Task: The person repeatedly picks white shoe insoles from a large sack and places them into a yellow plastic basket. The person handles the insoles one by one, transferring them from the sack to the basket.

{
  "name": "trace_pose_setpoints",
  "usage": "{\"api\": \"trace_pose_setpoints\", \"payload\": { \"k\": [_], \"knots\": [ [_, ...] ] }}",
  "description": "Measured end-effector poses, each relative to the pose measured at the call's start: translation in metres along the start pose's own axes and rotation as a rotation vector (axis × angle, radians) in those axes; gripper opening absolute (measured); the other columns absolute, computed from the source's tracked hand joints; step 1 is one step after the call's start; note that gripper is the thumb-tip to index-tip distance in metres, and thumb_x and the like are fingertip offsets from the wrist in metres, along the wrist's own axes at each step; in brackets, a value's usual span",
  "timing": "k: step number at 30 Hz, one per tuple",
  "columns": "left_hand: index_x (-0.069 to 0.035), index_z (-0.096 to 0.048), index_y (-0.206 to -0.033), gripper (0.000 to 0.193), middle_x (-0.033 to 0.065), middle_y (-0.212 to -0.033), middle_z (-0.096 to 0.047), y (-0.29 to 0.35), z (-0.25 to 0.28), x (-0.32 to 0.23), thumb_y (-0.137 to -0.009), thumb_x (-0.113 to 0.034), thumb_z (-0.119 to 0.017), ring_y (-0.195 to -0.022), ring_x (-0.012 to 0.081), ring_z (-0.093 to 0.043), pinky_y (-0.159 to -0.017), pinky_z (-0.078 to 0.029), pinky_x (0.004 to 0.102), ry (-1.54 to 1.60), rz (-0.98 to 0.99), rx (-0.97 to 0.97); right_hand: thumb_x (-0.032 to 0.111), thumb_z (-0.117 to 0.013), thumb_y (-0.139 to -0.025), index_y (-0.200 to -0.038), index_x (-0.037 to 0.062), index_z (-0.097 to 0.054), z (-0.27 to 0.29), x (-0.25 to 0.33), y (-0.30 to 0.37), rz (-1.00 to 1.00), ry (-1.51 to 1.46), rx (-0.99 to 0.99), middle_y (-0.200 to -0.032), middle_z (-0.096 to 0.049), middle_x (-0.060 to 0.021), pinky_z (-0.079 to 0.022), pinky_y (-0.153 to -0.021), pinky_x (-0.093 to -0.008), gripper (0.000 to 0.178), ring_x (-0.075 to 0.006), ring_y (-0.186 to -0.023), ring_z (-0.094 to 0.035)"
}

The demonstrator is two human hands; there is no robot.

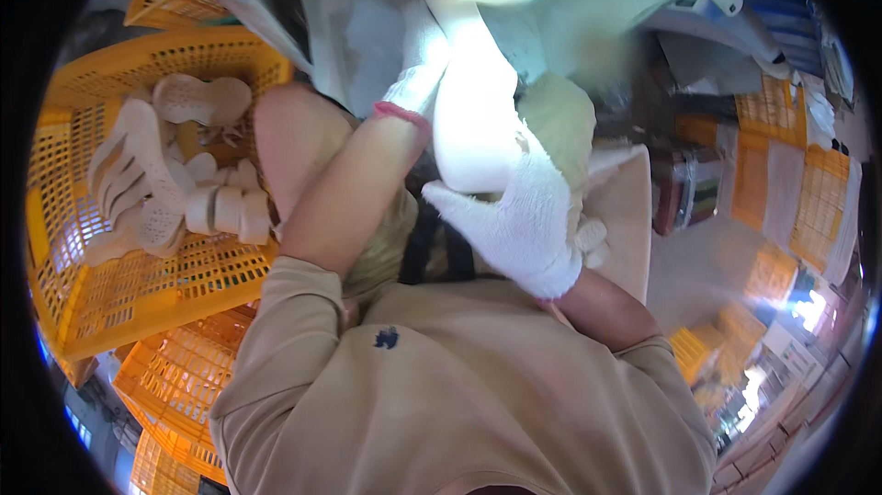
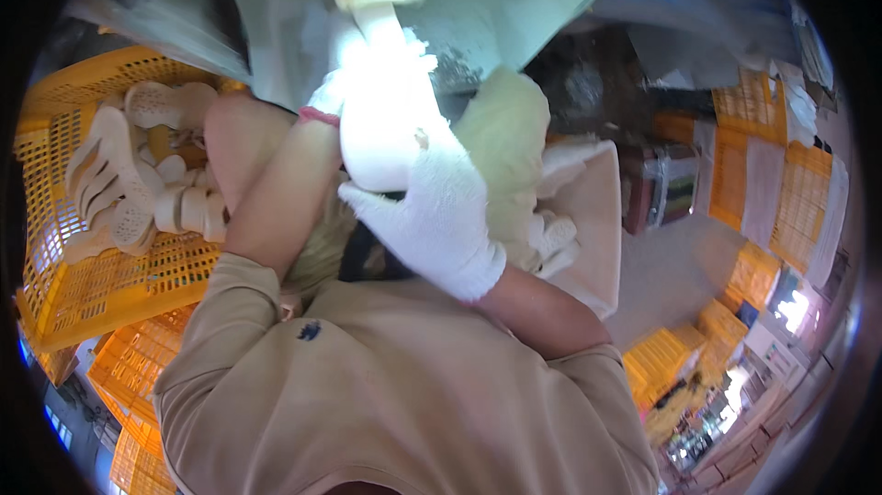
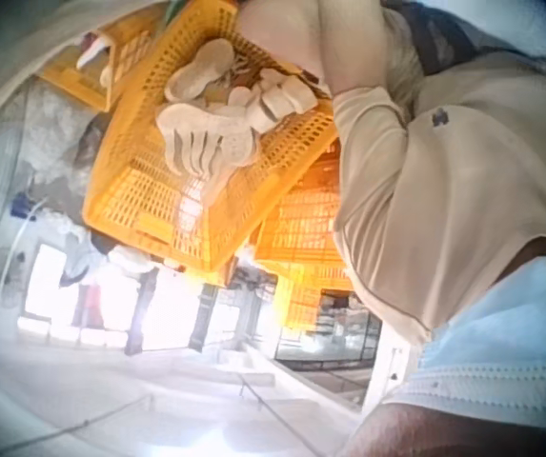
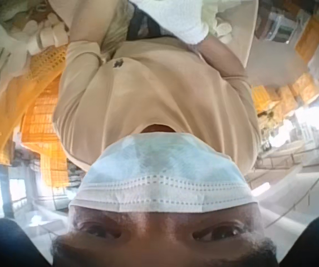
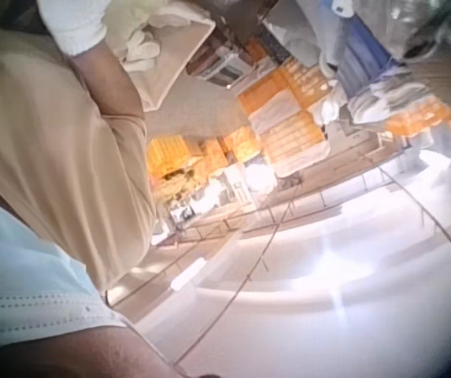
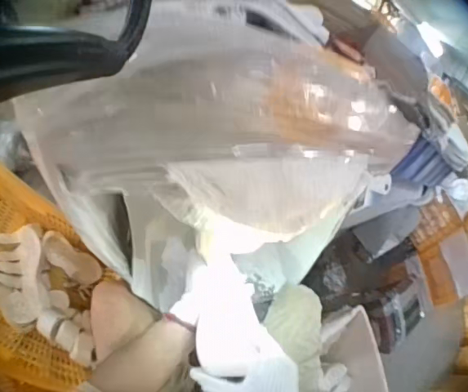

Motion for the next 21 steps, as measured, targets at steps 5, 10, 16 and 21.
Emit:
{"api": "trace_pose_setpoints", "payload": {
  "k": [5, 10, 16, 21],
  "knots": [
    [-0.004, -0.062, -0.131, 0.041, 0.0112, -0.122, -0.069, -0.014, -0.007, -0.049, -0.108, -0.036, -0.051, -0.105, 0.0233, -0.069, -0.089, -0.060, 0.0355, -0.152, -0.197, -0.158, 0.029, -0.084, -0.087, -0.106, 0.0110, -0.078, -0.003, 0.024, -0.083, 0.522, 0.348, -0.121, -0.102, -0.077, -0.0098, -0.058, -0.079, -0.0376, 0.027, -0.0279, -0.086, -0.074],
    [-0.004, -0.062, -0.130, 0.039, 0.0122, -0.115, -0.071, 0.013, -0.008, -0.053, -0.111, -0.033, -0.047, -0.103, 0.0221, -0.070, -0.090, -0.060, 0.0347, -0.254, -0.105, -0.430, 0.029, -0.087, -0.084, -0.103, 0.0136, -0.080, -0.001, 0.015, -0.070, 0.498, 0.099, -0.307, -0.095, -0.075, -0.0054, -0.057, -0.070, -0.0382, 0.026, -0.0263, -0.081, -0.071],
    [-0.001, -0.059, -0.137, 0.060, 0.0126, -0.121, -0.069, 0.025, -0.038, -0.057, -0.109, -0.054, -0.049, -0.110, 0.0255, -0.068, -0.099, -0.056, 0.0384, -0.420, -0.670, -0.086, 0.044, -0.072, -0.087, -0.089, 0.0210, -0.080, -0.019, -0.001, -0.086, 0.355, 0.332, -0.342, -0.080, -0.072, -0.0055, -0.057, -0.065, -0.0410, 0.024, -0.0260, -0.075, -0.071],
    [-0.004, -0.058, -0.140, 0.061, 0.0151, -0.131, -0.067, 0.008, -0.022, -0.035, -0.107, -0.054, -0.043, -0.122, 0.0303, -0.065, -0.105, -0.054, 0.0415, -0.131, -0.235, -0.142, 0.040, -0.074, -0.086, -0.108, 0.0168, -0.081, -0.024, -0.002, -0.098, 0.366, 0.365, -0.064, -0.105, -0.075, -0.0116, -0.058, -0.079, -0.0420, 0.033, -0.0294, -0.091, -0.071]
  ]
}}
Point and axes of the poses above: each hand's wrist, its own y-axis away from the middle knuckle, its own z-axis out of the back of the hand, x = y × z, the point moved 5 cm from there along -y, towards the middle knuckle
